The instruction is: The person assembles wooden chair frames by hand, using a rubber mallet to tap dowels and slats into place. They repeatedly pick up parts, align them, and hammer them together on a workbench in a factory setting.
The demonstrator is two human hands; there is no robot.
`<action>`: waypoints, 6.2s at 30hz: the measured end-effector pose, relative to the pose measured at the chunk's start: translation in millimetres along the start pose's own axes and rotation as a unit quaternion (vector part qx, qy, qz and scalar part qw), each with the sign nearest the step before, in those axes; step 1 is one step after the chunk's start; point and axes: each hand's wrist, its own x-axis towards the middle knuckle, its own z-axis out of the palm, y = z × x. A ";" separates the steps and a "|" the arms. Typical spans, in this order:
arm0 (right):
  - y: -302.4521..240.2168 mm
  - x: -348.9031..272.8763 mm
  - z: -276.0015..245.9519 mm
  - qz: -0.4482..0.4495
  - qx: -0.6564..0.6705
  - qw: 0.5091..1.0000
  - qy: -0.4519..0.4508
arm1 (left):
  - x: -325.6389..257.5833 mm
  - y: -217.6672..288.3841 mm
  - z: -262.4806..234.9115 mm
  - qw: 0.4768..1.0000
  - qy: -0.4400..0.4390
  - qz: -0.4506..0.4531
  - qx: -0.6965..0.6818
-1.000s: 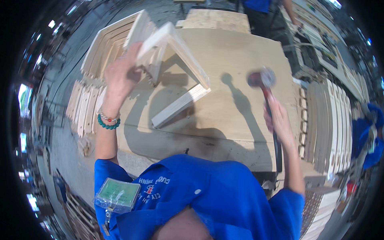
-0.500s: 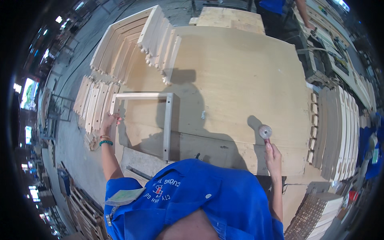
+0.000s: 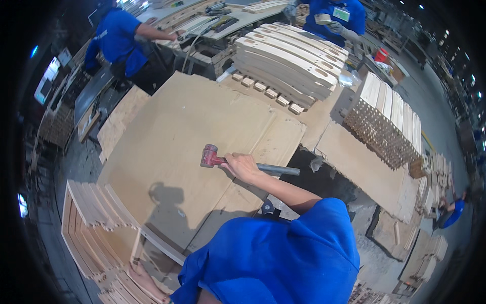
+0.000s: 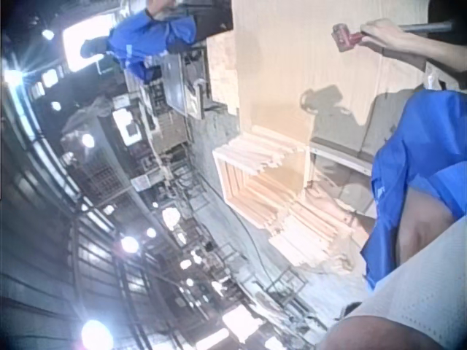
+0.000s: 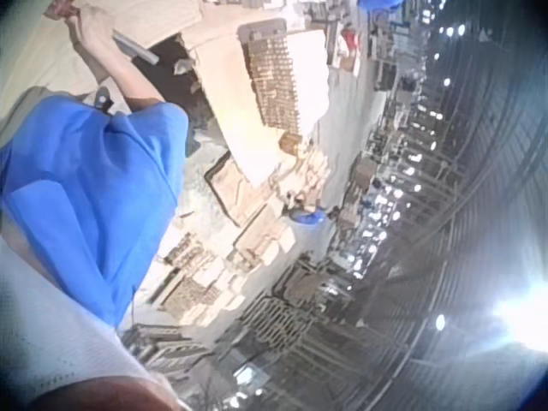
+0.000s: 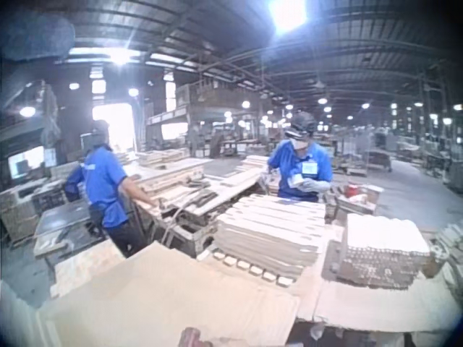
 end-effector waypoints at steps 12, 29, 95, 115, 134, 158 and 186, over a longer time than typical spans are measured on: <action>26.0 24.1 26.4 0.028 -0.056 0.992 0.108 | -5.0 172.1 59.7 0.973 -0.017 0.135 -0.186; 356.1 101.3 -311.1 0.208 -0.284 0.935 0.031 | -30.7 490.1 197.7 0.763 -0.378 0.161 -0.499; 374.8 121.4 -323.5 0.093 -0.311 0.943 0.070 | -20.6 689.4 326.6 0.268 -0.737 -0.105 -0.612; 134.4 90.1 -299.9 -0.161 -0.166 0.962 -0.144 | -33.6 558.8 224.6 0.140 -0.490 -0.157 -0.846; 108.2 315.6 0.3 -0.322 -0.061 0.884 -0.333 | 76.5 379.3 299.9 0.350 -0.242 -0.299 -0.854; 130.1 230.7 37.4 0.101 0.298 0.949 0.019 | -31.8 -51.0 -19.3 0.938 -0.034 -0.326 0.116; 81.2 8.6 -33.8 0.315 0.458 0.812 -0.178 | 326.7 359.4 139.8 0.791 0.075 0.080 -0.602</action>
